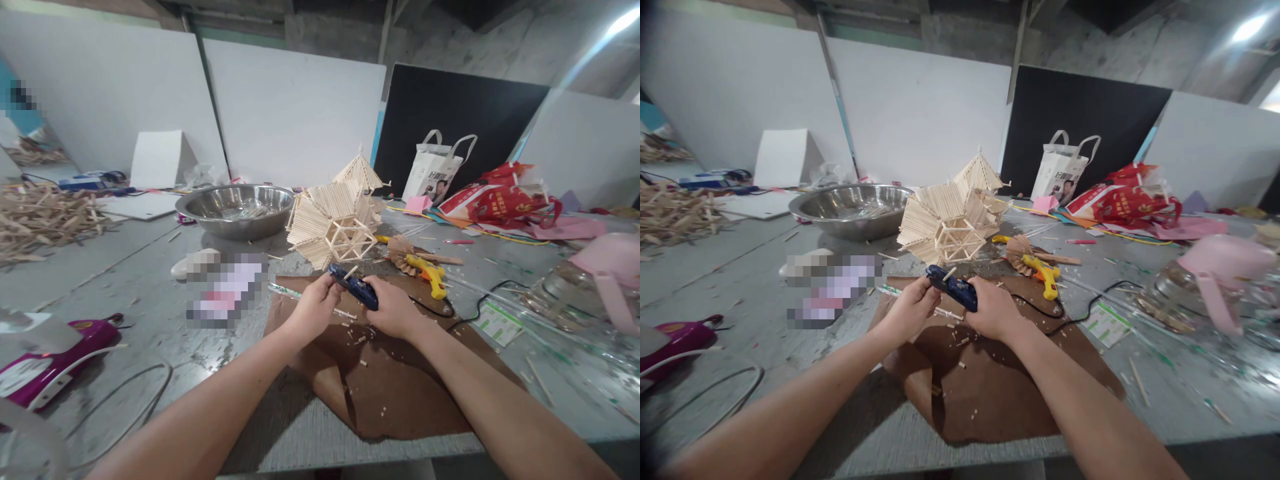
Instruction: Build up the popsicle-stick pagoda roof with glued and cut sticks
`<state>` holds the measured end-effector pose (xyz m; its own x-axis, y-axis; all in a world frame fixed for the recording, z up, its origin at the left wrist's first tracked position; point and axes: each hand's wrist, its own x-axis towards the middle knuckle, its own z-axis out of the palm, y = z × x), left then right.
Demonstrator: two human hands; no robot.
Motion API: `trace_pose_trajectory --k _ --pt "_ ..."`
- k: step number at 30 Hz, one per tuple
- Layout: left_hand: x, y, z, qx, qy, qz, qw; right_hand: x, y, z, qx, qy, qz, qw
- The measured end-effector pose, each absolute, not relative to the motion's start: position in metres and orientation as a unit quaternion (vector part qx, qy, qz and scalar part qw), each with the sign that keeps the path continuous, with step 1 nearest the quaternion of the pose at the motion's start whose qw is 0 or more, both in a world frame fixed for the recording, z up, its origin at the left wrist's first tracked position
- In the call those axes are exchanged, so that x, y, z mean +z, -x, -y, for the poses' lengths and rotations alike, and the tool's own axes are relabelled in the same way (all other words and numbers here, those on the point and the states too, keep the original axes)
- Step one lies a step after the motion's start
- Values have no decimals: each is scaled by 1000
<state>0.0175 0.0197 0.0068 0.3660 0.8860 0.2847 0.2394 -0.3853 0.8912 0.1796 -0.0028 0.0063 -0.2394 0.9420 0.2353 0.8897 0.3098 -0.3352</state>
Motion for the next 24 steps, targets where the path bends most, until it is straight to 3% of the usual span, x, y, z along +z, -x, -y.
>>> trace_pose_trajectory --k 14,24 --pt "12 -18 -15 400 -723 -398 398 11 -177 4 28 615 776 139" --pt "18 -17 -12 395 -746 -447 298 12 -176 6 34 627 767 130"
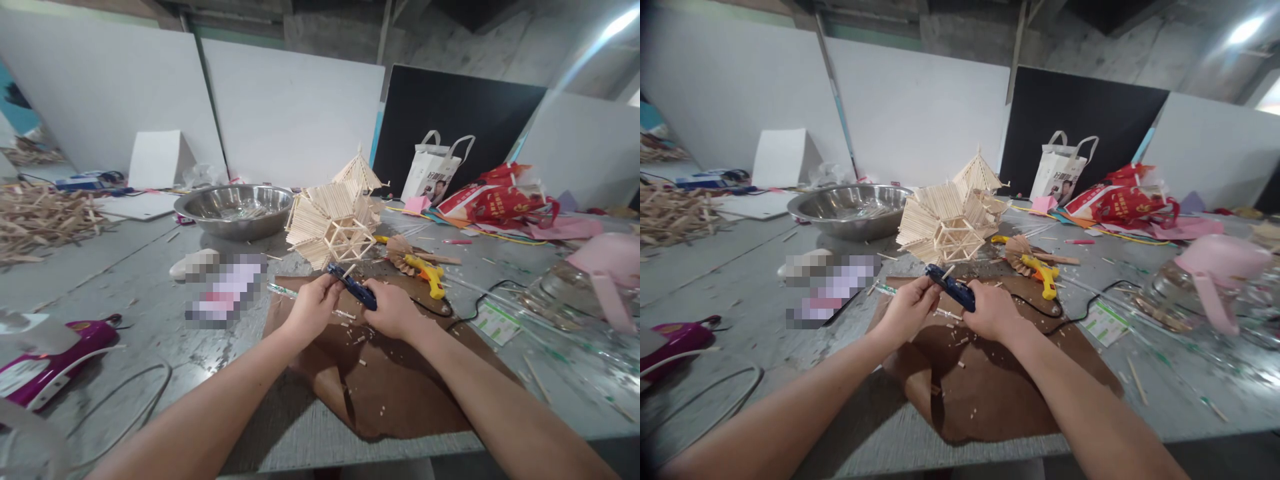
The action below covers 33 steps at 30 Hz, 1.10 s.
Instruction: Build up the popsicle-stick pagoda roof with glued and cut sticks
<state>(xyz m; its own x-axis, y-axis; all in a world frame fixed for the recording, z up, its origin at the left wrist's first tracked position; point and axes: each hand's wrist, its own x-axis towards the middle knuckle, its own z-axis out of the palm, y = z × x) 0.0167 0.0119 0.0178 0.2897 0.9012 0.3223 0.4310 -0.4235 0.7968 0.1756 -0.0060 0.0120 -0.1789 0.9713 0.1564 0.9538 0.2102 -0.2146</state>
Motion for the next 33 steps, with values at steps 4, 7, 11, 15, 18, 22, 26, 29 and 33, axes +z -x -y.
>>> trace_pose_trajectory --k 4,7,11,15,18,22,26,29,33 --pt "21 -16 -11 380 -752 -456 286 12 -177 6 43 622 767 150" --pt "20 -14 -13 371 -754 -438 322 13 -178 7 61 613 771 162" --pt "17 -11 -18 358 -743 -393 408 14 -180 7 78 598 778 178" --pt "17 -11 -20 346 -731 -362 464 13 -181 7 75 584 787 184" --pt "17 -9 -22 351 -760 -371 403 14 -181 7 72 586 787 177" --pt "15 -5 -26 363 -796 -389 287 15 -181 8 70 581 793 170" --pt "13 -1 -29 366 -807 -377 268 14 -182 8 71 568 802 171" --pt "14 -1 -28 358 -807 -368 291 13 -183 7 74 559 807 175" --pt "16 0 -28 308 -771 -351 434 13 -183 7 77 556 808 179"
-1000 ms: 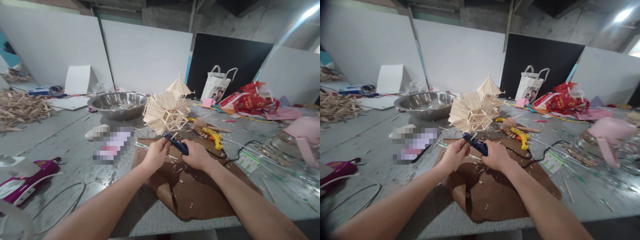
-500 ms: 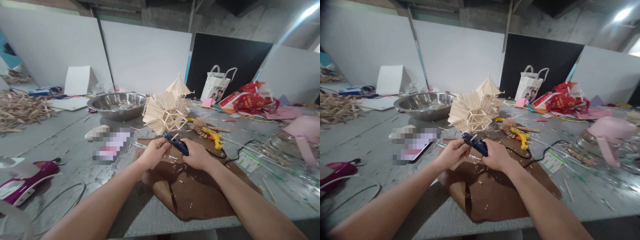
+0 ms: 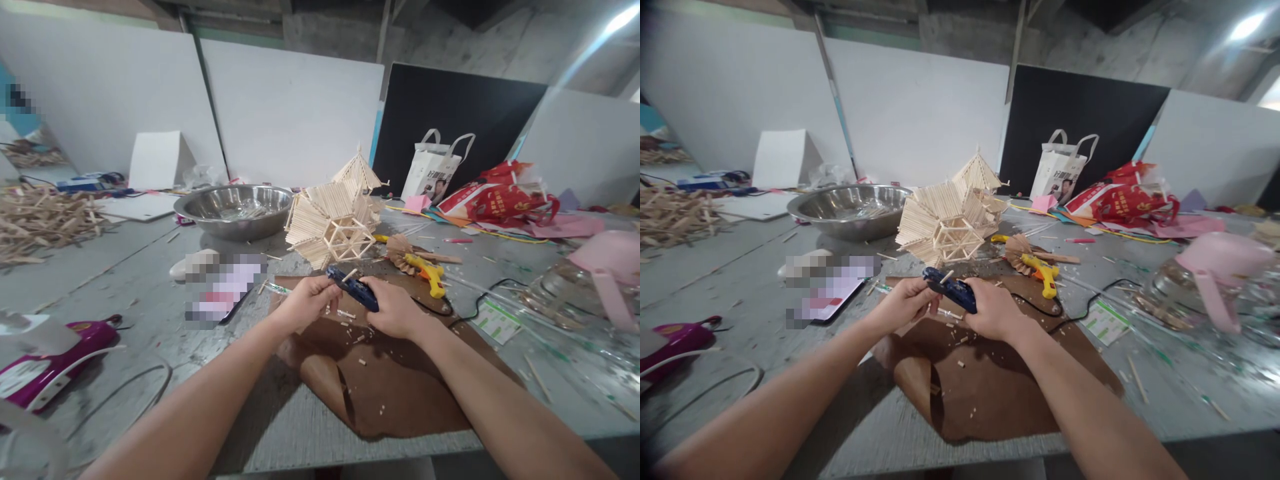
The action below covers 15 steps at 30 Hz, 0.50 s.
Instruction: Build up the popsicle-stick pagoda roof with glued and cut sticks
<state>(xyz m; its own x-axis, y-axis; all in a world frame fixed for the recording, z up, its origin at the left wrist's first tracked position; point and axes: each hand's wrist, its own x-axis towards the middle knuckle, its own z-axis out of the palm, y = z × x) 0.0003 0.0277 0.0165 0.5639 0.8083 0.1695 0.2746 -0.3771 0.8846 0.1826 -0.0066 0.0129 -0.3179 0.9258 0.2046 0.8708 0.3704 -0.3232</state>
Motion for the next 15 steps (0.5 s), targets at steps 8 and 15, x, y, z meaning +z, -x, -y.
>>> trace_pose_trajectory --k 8,15 --pt "20 2 -30 259 -704 -303 588 12 -181 6 74 559 806 180" --pt "21 4 -30 258 -705 -291 593 12 -183 7 70 561 805 180"
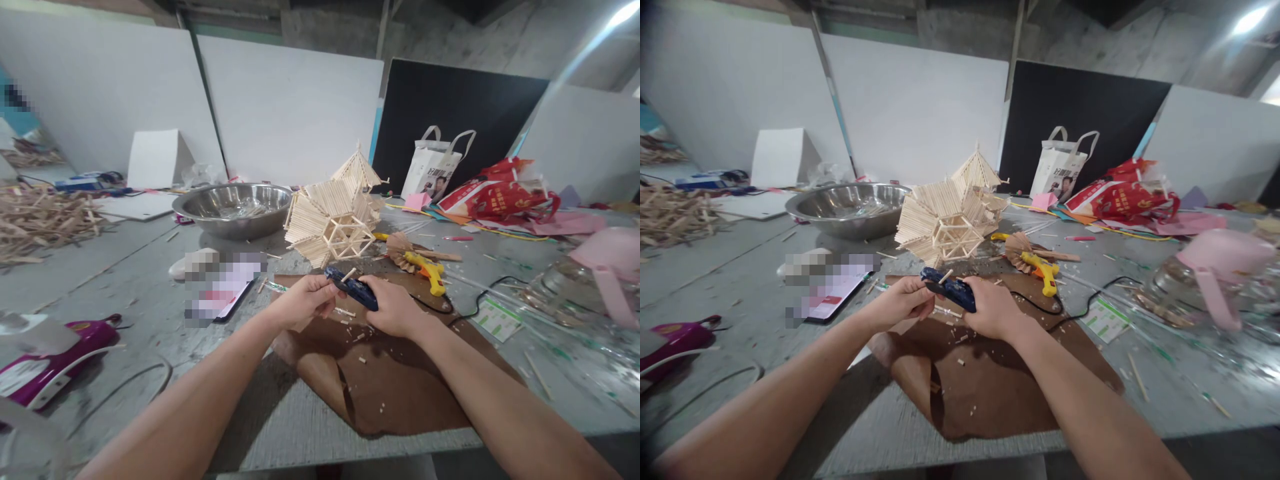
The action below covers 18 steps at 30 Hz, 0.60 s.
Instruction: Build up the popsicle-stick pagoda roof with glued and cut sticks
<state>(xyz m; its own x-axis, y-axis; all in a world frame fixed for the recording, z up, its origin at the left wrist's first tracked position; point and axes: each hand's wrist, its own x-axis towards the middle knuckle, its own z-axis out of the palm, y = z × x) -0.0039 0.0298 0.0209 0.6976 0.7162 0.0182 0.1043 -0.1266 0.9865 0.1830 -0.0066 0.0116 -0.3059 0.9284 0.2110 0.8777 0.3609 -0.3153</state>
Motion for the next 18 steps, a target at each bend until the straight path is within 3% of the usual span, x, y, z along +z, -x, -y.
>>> trace_pose_trajectory --k 18 --pt "20 4 -30 251 -709 -279 598 11 -183 6 60 561 806 178"
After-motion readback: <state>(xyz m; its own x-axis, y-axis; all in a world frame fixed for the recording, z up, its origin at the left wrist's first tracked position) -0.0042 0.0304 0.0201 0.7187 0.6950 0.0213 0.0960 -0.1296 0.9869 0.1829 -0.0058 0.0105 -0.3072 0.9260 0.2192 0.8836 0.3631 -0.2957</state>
